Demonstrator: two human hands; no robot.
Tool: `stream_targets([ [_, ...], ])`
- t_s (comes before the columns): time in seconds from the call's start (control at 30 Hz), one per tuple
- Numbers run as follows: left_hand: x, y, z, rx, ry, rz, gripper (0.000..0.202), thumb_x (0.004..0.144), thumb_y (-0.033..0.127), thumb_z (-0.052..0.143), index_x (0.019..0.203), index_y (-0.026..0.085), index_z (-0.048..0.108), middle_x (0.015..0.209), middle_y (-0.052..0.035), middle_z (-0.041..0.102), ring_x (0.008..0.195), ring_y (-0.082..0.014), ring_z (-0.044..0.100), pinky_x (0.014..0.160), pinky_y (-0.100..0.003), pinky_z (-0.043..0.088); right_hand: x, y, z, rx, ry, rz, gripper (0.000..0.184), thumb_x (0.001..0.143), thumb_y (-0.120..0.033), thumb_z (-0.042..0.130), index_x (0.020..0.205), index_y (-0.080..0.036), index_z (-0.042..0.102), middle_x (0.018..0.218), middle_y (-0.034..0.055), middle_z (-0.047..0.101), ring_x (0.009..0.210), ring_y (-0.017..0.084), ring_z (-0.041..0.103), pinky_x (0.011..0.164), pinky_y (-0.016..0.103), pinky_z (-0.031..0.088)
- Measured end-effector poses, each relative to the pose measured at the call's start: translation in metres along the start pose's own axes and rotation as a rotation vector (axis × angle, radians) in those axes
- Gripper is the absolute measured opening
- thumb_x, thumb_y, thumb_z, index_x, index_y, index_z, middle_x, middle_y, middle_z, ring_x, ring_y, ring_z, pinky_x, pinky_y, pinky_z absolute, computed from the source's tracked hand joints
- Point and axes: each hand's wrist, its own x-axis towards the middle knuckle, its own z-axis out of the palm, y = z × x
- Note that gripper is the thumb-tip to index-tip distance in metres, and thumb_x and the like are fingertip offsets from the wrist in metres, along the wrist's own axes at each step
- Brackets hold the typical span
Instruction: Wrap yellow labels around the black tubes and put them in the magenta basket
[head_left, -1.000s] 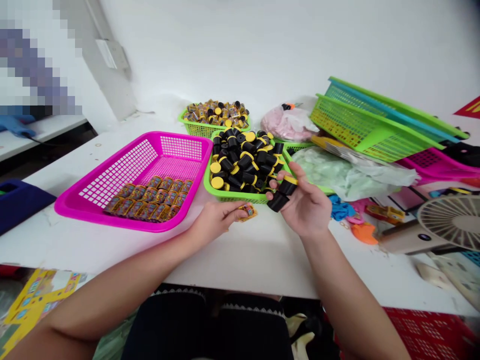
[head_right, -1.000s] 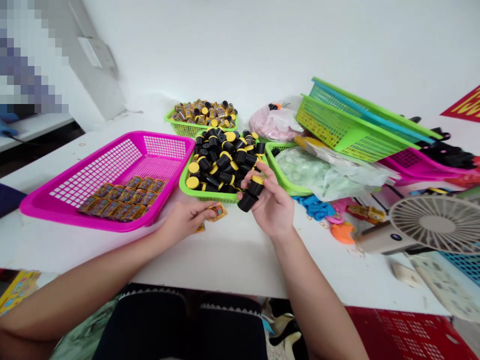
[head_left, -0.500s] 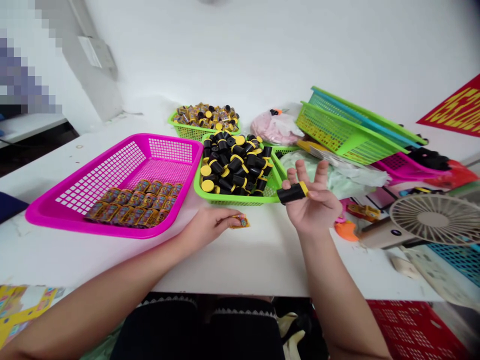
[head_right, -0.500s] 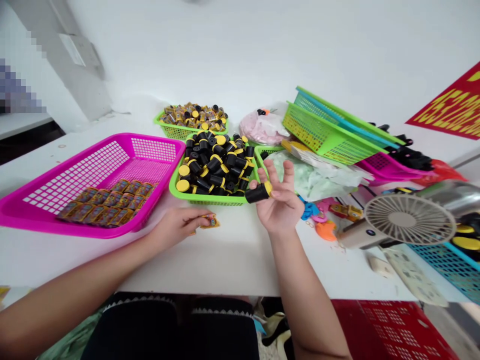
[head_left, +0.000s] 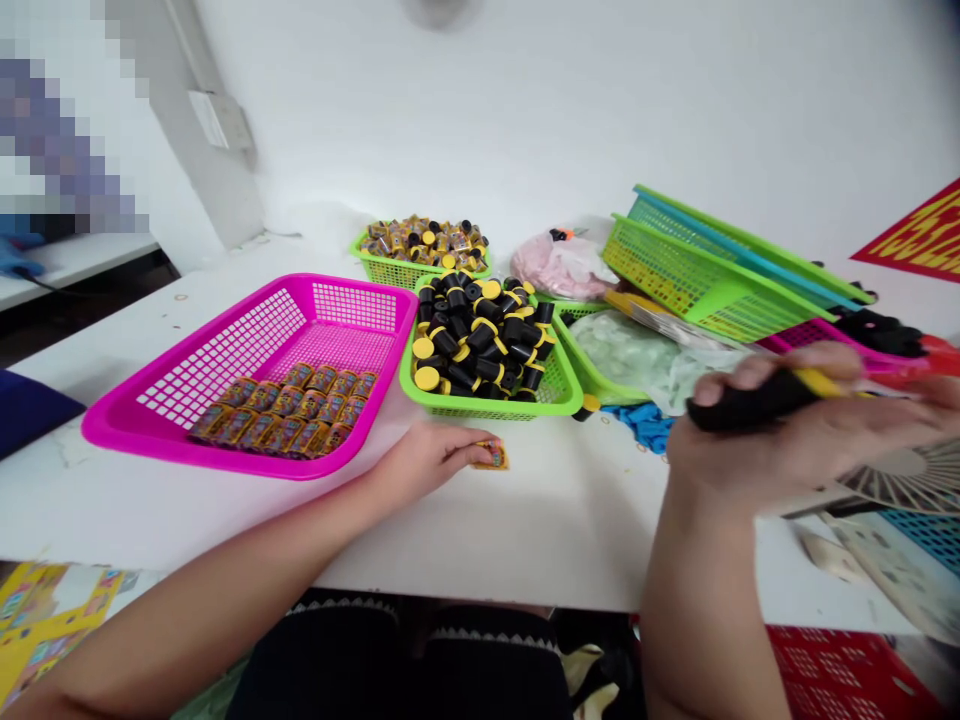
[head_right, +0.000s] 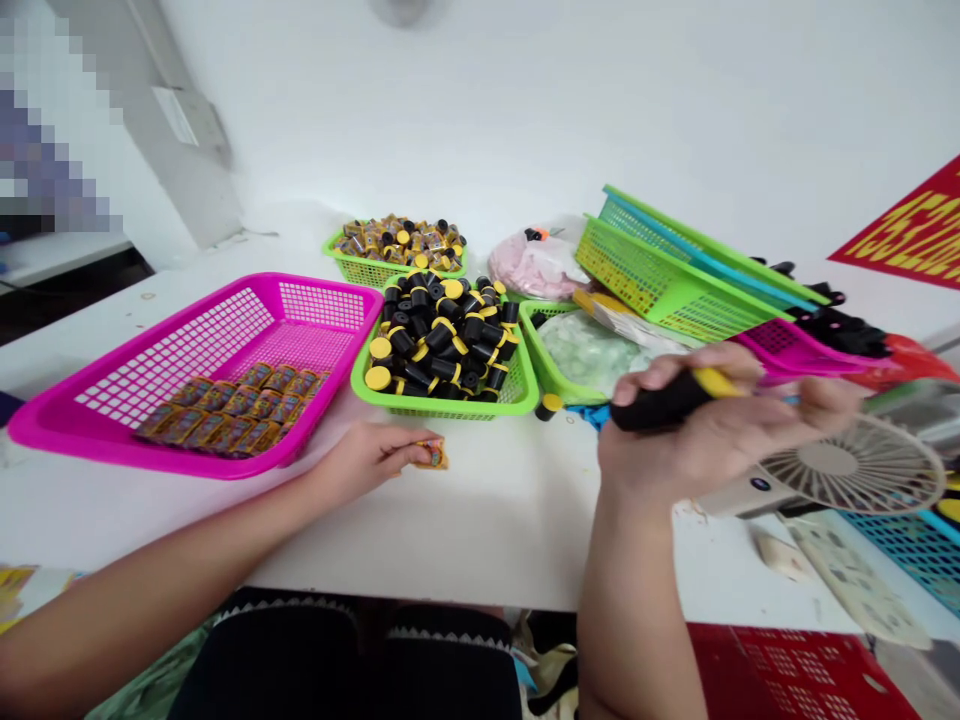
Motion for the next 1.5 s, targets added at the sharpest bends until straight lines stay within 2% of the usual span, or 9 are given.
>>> stream_targets([
  [0.07,0.000,0.000,0.000,0.013,-0.009,0.007,0.021,0.094,0.025,0.061,0.108,0.017,0.075,0.093,-0.0055,0.079,0.078,-0.0151,0.074,0.074,-0.023,0.057,-0.009,0.003,0.009,0.072,-0.059,-0.179,0.021,0.079,-0.038,0.076,0.090,-0.043,0.058,0.090,-0.0048,0.062,0.076,0.014,0.061,0.051,0.022,0.053],
  [0.2,0.000,-0.001,0.001,0.011,-0.019,0.001,0.022,0.095,0.026,0.060,0.109,0.017,0.075,0.092,-0.0061,0.079,0.076,-0.0151,0.074,0.072,-0.023,0.057,-0.022,0.027,0.030,0.119,-0.280,-0.063,0.040,0.074,-0.013,0.070,0.095,-0.044,0.057,0.095,-0.0035,0.061,0.084,0.017,0.060,0.053,0.027,0.054],
  [0.47,0.001,-0.002,0.000,0.028,0.029,-0.026,0.026,0.094,0.028,0.062,0.113,0.015,0.074,0.081,-0.0044,0.078,0.066,-0.0135,0.070,0.068,-0.024,0.057,-0.021,0.058,0.035,0.149,-0.317,0.395,0.019,0.081,-0.030,0.066,0.098,-0.026,0.060,0.092,0.0018,0.067,0.085,0.016,0.064,0.066,0.029,0.055],
  [0.77,0.001,-0.001,-0.001,0.011,0.023,-0.010,0.024,0.093,0.023,0.063,0.112,0.013,0.074,0.082,-0.0049,0.078,0.068,-0.0139,0.071,0.069,-0.023,0.057,-0.020,0.038,0.033,0.224,-0.320,0.237,0.044,0.070,-0.011,0.065,0.102,-0.039,0.056,0.095,-0.0039,0.069,0.089,0.017,0.066,0.066,0.031,0.057],
  [0.9,0.002,-0.004,0.000,0.005,0.015,0.011,0.023,0.093,0.023,0.063,0.111,0.014,0.074,0.086,-0.0056,0.079,0.071,-0.0140,0.072,0.070,-0.023,0.056,-0.014,0.058,0.030,0.147,-0.212,0.487,0.012,0.082,-0.029,0.069,0.092,-0.028,0.063,0.084,-0.0008,0.069,0.080,0.014,0.068,0.065,0.025,0.061],
  [1.0,0.003,-0.005,0.000,0.007,0.020,0.001,0.023,0.093,0.024,0.063,0.110,0.014,0.074,0.086,-0.0053,0.079,0.071,-0.0138,0.072,0.069,-0.023,0.056,-0.006,0.062,0.021,0.115,-0.179,0.633,0.011,0.084,-0.033,0.070,0.087,-0.023,0.066,0.083,0.0011,0.070,0.078,0.014,0.071,0.070,0.023,0.064],
  [1.1,0.003,-0.005,0.000,-0.004,0.021,-0.010,0.022,0.093,0.024,0.062,0.109,0.015,0.075,0.088,-0.0055,0.079,0.074,-0.0141,0.072,0.070,-0.023,0.056,0.001,0.051,0.011,0.167,-0.188,0.535,0.014,0.079,-0.021,0.074,0.092,-0.023,0.068,0.089,0.0011,0.072,0.089,0.014,0.072,0.085,0.024,0.062],
  [1.27,0.002,-0.008,0.003,-0.071,-0.005,0.012,0.024,0.094,0.026,0.061,0.109,0.014,0.075,0.097,-0.0082,0.079,0.082,-0.0160,0.074,0.078,-0.024,0.057,0.007,0.038,0.003,0.283,-0.123,0.290,0.016,0.084,-0.037,0.073,0.094,-0.025,0.069,0.092,-0.0001,0.072,0.104,0.017,0.069,0.101,0.038,0.057],
  [1.5,0.001,-0.008,0.002,-0.084,-0.042,0.012,0.027,0.096,0.030,0.058,0.111,0.015,0.074,0.098,-0.0089,0.079,0.086,-0.0177,0.075,0.085,-0.028,0.057,0.008,0.057,0.002,0.275,-0.180,0.422,0.024,0.079,-0.026,0.076,0.101,-0.030,0.067,0.095,-0.0052,0.069,0.084,0.013,0.067,0.079,0.035,0.061],
])
